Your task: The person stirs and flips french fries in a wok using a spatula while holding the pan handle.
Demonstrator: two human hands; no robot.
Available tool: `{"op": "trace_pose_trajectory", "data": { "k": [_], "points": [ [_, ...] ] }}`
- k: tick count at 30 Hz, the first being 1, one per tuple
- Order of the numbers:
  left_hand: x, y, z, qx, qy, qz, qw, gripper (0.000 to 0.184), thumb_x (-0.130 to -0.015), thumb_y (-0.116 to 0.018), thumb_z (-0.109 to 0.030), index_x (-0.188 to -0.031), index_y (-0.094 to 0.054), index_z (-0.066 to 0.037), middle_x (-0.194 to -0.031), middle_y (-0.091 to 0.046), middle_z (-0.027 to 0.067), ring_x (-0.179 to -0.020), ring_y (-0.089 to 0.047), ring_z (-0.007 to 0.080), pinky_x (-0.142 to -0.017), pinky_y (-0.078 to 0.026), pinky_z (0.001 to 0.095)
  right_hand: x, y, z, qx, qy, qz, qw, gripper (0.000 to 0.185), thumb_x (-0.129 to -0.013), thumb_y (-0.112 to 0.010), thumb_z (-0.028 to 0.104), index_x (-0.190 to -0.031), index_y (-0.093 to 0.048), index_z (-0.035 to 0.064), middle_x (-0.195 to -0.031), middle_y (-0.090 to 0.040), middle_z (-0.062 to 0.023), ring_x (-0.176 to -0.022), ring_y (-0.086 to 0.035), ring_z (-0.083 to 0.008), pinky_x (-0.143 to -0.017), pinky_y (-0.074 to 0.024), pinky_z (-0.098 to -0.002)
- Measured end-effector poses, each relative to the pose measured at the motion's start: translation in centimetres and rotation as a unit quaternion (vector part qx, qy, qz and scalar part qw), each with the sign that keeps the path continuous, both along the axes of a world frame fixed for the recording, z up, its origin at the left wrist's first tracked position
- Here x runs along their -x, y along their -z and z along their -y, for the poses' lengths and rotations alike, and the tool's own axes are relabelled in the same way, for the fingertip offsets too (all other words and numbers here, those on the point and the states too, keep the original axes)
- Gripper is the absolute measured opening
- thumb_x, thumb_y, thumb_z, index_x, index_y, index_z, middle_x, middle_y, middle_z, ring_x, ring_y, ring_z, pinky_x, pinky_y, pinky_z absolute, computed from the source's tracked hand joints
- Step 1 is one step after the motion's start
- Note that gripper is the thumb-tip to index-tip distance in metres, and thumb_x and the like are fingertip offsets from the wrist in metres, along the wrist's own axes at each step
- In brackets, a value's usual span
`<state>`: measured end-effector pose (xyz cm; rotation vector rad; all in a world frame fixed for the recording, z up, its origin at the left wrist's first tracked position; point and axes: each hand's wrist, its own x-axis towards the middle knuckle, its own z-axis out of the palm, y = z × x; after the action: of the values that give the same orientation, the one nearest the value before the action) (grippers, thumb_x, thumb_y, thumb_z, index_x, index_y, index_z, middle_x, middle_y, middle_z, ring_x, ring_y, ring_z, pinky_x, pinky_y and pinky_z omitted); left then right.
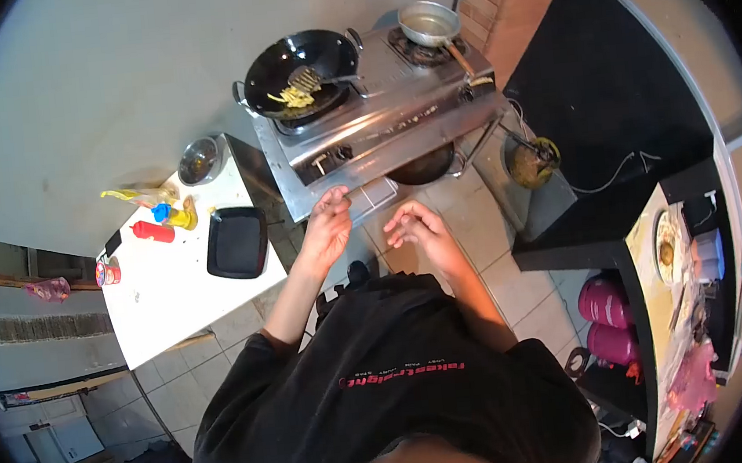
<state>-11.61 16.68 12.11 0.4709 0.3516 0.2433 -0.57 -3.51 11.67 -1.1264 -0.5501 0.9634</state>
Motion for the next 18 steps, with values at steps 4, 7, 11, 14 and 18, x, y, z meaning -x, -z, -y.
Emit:
{"op": "trace_pose_trajectory", "data": {
  "k": [4, 7, 11, 14, 18],
  "points": [
    [0.7, -0.4, -4.4, 0.025, 0.005, 0.045, 0.999, 0.037, -0.108, -0.04, -0.042, -0.095, -0.049, -0.008, -0.058, -0.036, -0.0053, -0.037, -0.026, 0.0032, -0.039, -0.029, 0.0204, -1.0, 0.4, -4.6, 0.024, -0.025, -0.023, 0.999, 0.022, -0.108, -0.041, 0.019, -0.102, -0.056, 0.0034, -0.107, -0.067, -0.0143, -0.088, -0.066, -0.0184, -0.081, -0.0521, -0.0311],
    [1.3, 1.1, -7.9, -0.006, -0.022, 0.051, 0.998, 0.044, -0.108, -0.036, -0.047, -0.082, -0.043, -0.012, -0.053, -0.025, -0.007, -0.038, -0.02, 0.0045, -0.039, -0.022, 0.0221, -2.0, 1.1, -7.8, 0.041, -0.049, -0.036, 0.997, 0.026, -0.108, -0.042, 0.022, -0.099, -0.057, 0.0026, -0.104, -0.068, -0.0152, -0.086, -0.066, -0.0191, -0.081, -0.0525, -0.0311],
    [2.0, 3.8, -11.5, 0.007, -0.082, -0.013, 0.997, 0.037, -0.107, -0.044, -0.039, -0.081, -0.043, -0.013, -0.055, -0.025, -0.0067, -0.043, -0.022, 0.0063, -0.042, -0.026, 0.0243, -4.0, 1.9, -12.0, 0.029, -0.021, -0.064, 0.997, 0.032, -0.107, -0.044, 0.028, -0.099, -0.059, 0.0002, -0.103, -0.068, -0.016, -0.084, -0.066, -0.0212, -0.078, -0.0534, -0.0323],
    [2.0, 4.1, -12.7, 0.032, -0.111, -0.049, 0.992, 0.028, -0.106, -0.046, -0.031, -0.085, -0.045, -0.012, -0.059, -0.03, -0.0054, -0.048, -0.03, 0.007, -0.048, -0.031, 0.0243, -6.3, 2.2, -15.2, 0.023, 0.033, -0.108, 0.993, 0.031, -0.106, -0.048, 0.032, -0.109, -0.056, 0.0022, -0.102, -0.067, -0.016, -0.083, -0.066, -0.0219, -0.076, -0.0543, -0.0336],
    [1.1, 3.7, -14.3, 0.035, -0.119, -0.081, 0.989, 0.024, -0.106, -0.047, -0.028, -0.088, -0.047, -0.012, -0.06, -0.031, -0.0054, -0.048, -0.03, 0.007, -0.047, -0.03, 0.0246, -10.8, 3.3, -19.8, 0.015, 0.187, -0.098, 0.977, 0.038, -0.104, -0.055, 0.03, -0.132, -0.042, 0.0083, -0.105, -0.063, -0.0148, -0.081, -0.068, -0.0241, -0.072, -0.056, -0.0343]
  ]
}}
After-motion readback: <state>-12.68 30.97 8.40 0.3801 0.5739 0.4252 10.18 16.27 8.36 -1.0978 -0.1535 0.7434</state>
